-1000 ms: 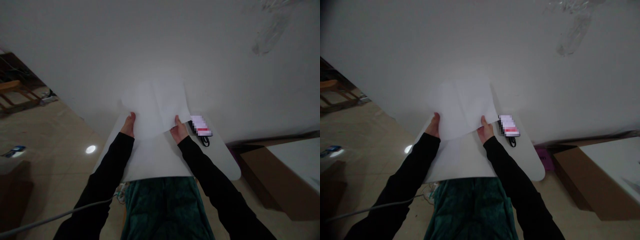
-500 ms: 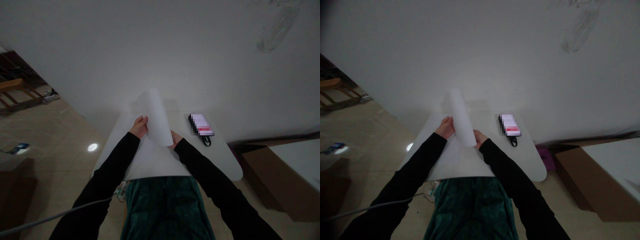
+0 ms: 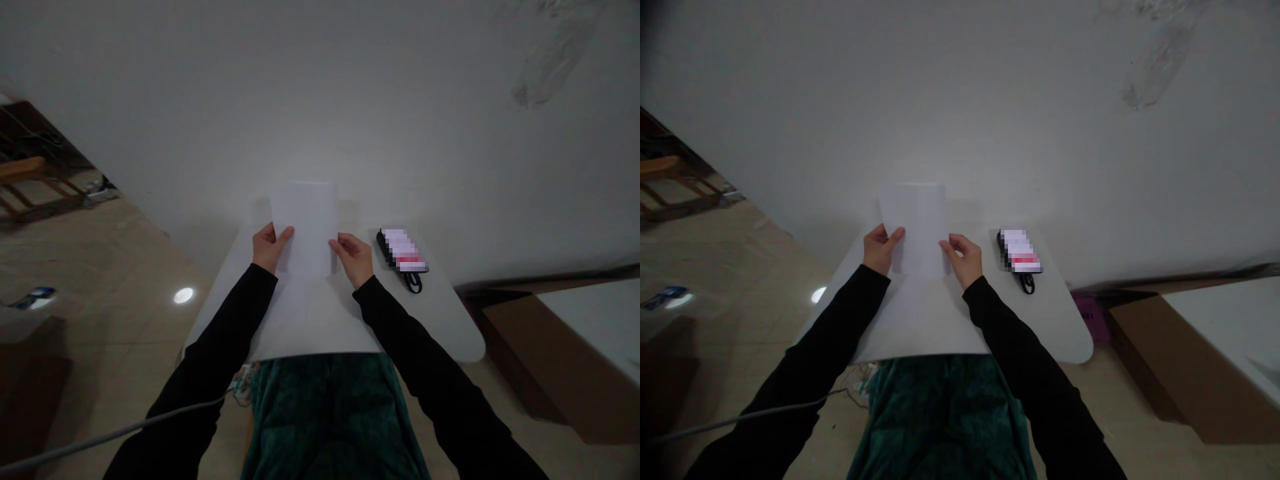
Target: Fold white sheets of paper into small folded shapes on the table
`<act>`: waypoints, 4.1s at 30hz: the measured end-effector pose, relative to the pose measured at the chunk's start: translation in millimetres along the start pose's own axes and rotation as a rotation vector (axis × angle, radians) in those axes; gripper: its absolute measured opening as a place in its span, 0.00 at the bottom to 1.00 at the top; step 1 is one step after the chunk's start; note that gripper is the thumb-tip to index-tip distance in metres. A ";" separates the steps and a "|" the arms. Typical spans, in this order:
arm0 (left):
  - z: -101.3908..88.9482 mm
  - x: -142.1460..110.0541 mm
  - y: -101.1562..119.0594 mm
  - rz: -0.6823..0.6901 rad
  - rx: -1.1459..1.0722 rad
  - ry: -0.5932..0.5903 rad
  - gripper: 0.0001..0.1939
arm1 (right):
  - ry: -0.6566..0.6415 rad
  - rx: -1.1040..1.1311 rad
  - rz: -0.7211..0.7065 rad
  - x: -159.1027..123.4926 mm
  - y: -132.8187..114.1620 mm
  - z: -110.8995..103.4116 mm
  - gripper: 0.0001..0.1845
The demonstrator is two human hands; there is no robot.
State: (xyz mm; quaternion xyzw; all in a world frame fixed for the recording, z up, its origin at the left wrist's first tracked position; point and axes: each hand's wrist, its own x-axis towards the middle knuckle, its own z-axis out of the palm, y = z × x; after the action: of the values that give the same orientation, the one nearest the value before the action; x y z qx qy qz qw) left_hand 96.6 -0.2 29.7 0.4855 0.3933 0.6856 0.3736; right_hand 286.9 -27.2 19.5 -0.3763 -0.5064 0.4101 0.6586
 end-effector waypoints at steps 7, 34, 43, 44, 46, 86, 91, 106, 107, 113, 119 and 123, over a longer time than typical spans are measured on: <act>-0.2 -11.5 9.6 0.311 0.323 0.083 0.36 | 0.292 -0.191 -0.208 3.9 -8.3 -16.8 0.13; 11.7 -24.3 -0.7 1.178 1.051 -0.395 0.12 | 0.012 -0.817 -0.976 -4.8 5.8 -9.1 0.04; 8.0 -21.3 1.3 1.169 1.090 -0.227 0.07 | 0.012 -0.879 -0.896 -1.5 4.6 -0.5 0.02; 9.0 -22.5 1.8 1.162 1.085 -0.246 0.08 | 0.002 -0.884 -0.912 -1.9 3.8 1.5 0.02; 11.2 -25.0 3.3 1.157 1.071 -0.273 0.10 | 0.010 -0.888 -0.937 -2.6 1.6 4.3 0.03; -0.1 -15.2 0.6 1.176 1.065 -0.222 0.05 | -0.037 -0.977 -0.964 0.0 13.2 5.8 0.06; -4.6 -12.0 -4.0 1.143 0.993 -0.298 0.06 | -0.103 -1.003 -0.935 -1.8 15.6 5.5 0.07; -60.2 22.2 -9.7 1.049 1.083 -0.044 0.06 | 0.187 -0.985 -0.889 26.9 18.2 -36.7 0.08; -68.2 26.3 -10.4 1.052 1.083 0.034 0.06 | 0.264 -0.961 -0.869 29.7 18.8 -41.5 0.08; -61.0 18.1 -2.8 1.065 1.096 0.059 0.14 | 0.196 -0.932 -0.839 22.7 15.3 -30.6 0.08; -11.5 -8.7 0.2 1.172 1.119 -0.218 0.20 | 0.023 -1.010 -0.935 3.9 8.6 -6.9 0.08; -5.4 -13.0 -4.6 1.202 1.063 -0.282 0.15 | -0.020 -1.024 -0.966 2.2 12.4 -5.8 0.07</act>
State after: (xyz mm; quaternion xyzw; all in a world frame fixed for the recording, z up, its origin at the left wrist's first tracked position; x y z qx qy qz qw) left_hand 95.3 -10.9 19.5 0.8078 0.2879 0.4231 -0.2925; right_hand 290.9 -20.8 7.9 -0.3681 -0.7524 -0.2149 0.5022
